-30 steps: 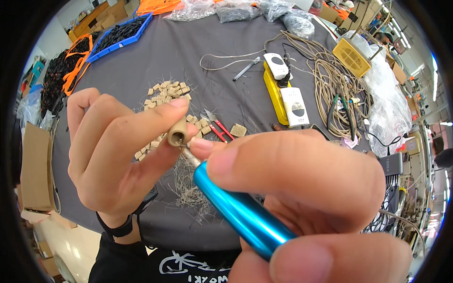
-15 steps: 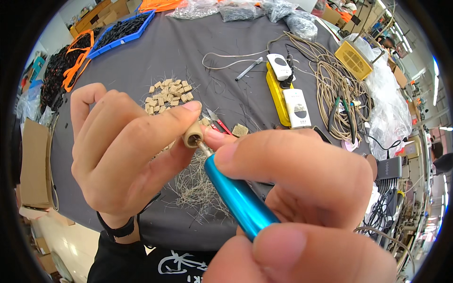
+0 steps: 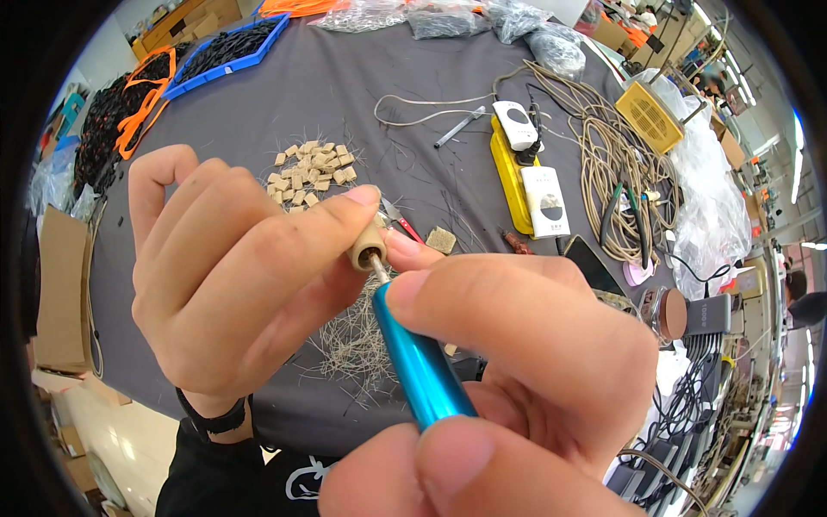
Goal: The person uses a blue-handled tool to insert and secure thin fibers into small beige cylindrical components. They repeatedly pick up components, insert fibers, and trim excess material using a red-handled tool. The workspace contains many similar components and loose fibers.
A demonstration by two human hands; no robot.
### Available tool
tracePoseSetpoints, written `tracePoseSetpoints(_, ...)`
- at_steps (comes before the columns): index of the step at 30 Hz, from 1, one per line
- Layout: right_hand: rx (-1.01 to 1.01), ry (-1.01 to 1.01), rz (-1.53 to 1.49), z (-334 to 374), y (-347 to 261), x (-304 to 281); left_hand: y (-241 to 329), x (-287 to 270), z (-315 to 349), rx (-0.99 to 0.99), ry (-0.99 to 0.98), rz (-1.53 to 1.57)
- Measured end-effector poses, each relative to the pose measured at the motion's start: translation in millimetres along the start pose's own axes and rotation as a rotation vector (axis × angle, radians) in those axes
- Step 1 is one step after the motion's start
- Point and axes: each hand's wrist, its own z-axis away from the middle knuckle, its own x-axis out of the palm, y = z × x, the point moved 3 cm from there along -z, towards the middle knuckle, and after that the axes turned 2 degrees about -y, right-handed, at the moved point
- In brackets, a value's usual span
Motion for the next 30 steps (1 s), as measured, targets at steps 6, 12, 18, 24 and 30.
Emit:
tracePoseSetpoints(6, 0.032, 0.111, -0.029, 1.7, 0.4, -2.0, 1.4, -2.2, 1.0, -0.031, 0.025, -0.022)
tracePoseSetpoints(12, -0.071, 0.202, -0.009, -3.6, -0.2, 13.2, -1.4, 2.7, 3.0, -0.003, 0.096, -0.024)
tracePoseSetpoints(18, -0.086, 0.145, 0.227, 1.6, -0.3, 6.8, -2.7, -1.2, 1.3, -0.015, 0.074, -0.008)
tracePoseSetpoints(24, -0.191, 0.168, 0.245, 5.5, 0.4, 8.3, -2.9, -0.4, 3.8, -0.012, 0.101, -0.026)
tracePoseSetpoints(30, -0.102, 0.099, 0.196, 0.5, -3.9, 0.1, -1.9, -6.8, 0.5, -0.053, 0.025, -0.005)
